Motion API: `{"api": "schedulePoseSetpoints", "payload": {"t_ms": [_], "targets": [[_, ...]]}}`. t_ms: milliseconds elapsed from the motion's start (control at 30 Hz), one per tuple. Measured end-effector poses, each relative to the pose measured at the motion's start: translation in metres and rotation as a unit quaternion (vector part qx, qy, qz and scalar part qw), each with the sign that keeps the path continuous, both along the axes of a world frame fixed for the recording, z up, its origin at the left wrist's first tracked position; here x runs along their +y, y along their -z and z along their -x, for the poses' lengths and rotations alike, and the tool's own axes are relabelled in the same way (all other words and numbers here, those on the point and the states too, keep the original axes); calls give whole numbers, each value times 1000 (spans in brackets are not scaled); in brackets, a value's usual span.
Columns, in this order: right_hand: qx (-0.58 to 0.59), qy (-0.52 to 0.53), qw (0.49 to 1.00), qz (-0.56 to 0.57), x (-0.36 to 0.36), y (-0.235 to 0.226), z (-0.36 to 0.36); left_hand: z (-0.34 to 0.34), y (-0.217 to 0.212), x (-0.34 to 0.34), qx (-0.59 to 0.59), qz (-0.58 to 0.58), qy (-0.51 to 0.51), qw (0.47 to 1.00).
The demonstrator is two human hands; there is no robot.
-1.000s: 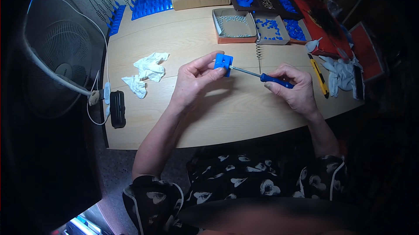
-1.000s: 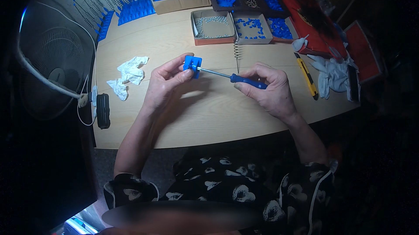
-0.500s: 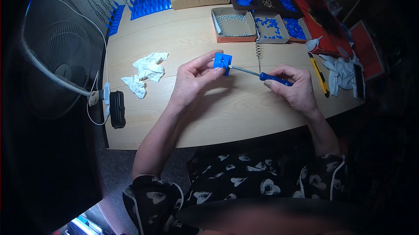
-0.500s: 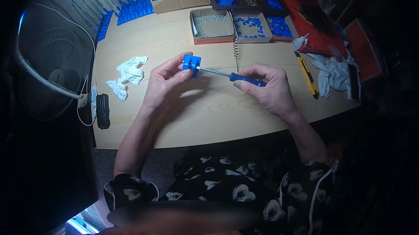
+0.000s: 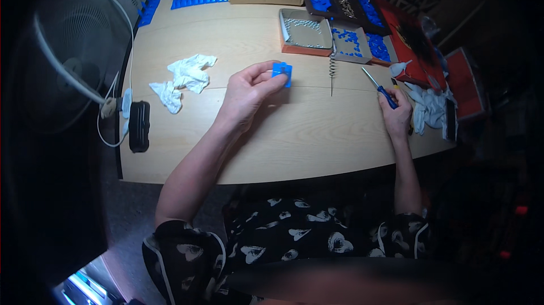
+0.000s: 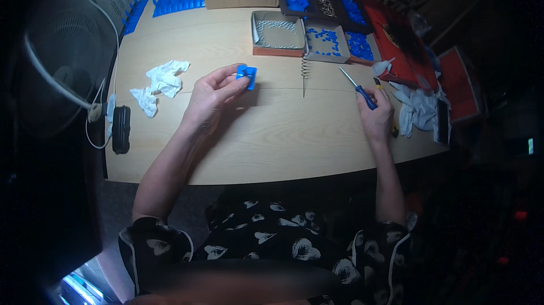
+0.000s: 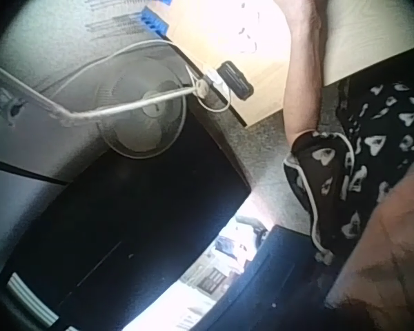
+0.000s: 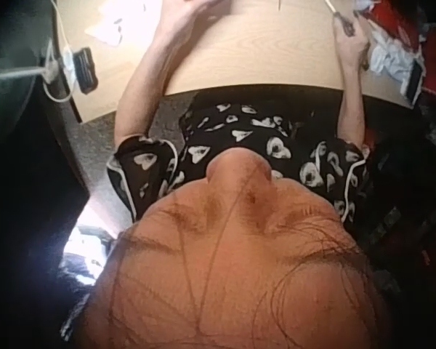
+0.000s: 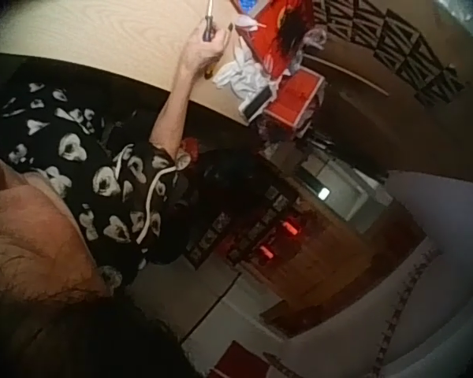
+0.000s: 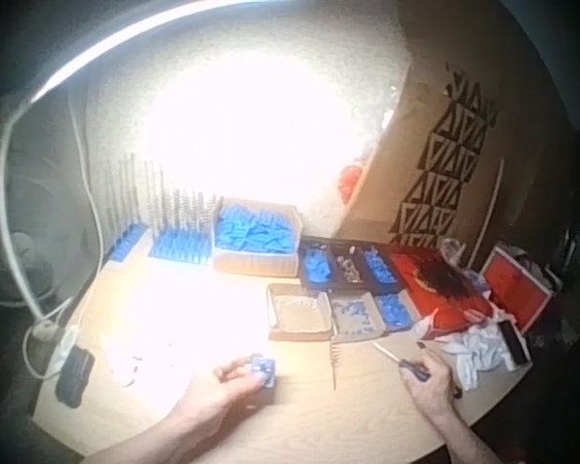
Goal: The person assembles small blue plastic components with metal rods and beads using a screwdriver and glue from a glue bottle.
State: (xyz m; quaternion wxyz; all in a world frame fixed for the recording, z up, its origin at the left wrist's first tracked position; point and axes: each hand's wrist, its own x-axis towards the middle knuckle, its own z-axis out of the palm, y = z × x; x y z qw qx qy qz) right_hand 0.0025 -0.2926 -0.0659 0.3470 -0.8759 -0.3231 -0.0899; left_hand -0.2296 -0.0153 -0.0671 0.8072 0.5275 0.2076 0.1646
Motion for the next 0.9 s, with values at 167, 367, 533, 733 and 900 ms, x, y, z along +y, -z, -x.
{"api": "schedulePoseSetpoints", "payload": {"t_ms": [167, 367, 533, 733, 900], "targets": [[-80, 28, 988, 131, 6, 9, -7, -3, 10, -5, -10, 16, 3, 1000], [-62, -230, 971, -30, 89, -40, 77, 0, 8, -13, -12, -16, 19, 1000], [-51, -322, 945, -23, 127, -44, 93, -1, 13, -12, -27, -37, 35, 998], [-17, -336, 941, -24, 141, -44, 91, -2, 16, -9, -45, -49, 2, 998], [43, -316, 946, -54, 147, -40, 88, -1, 15, -7, -57, -70, -5, 996]]}}
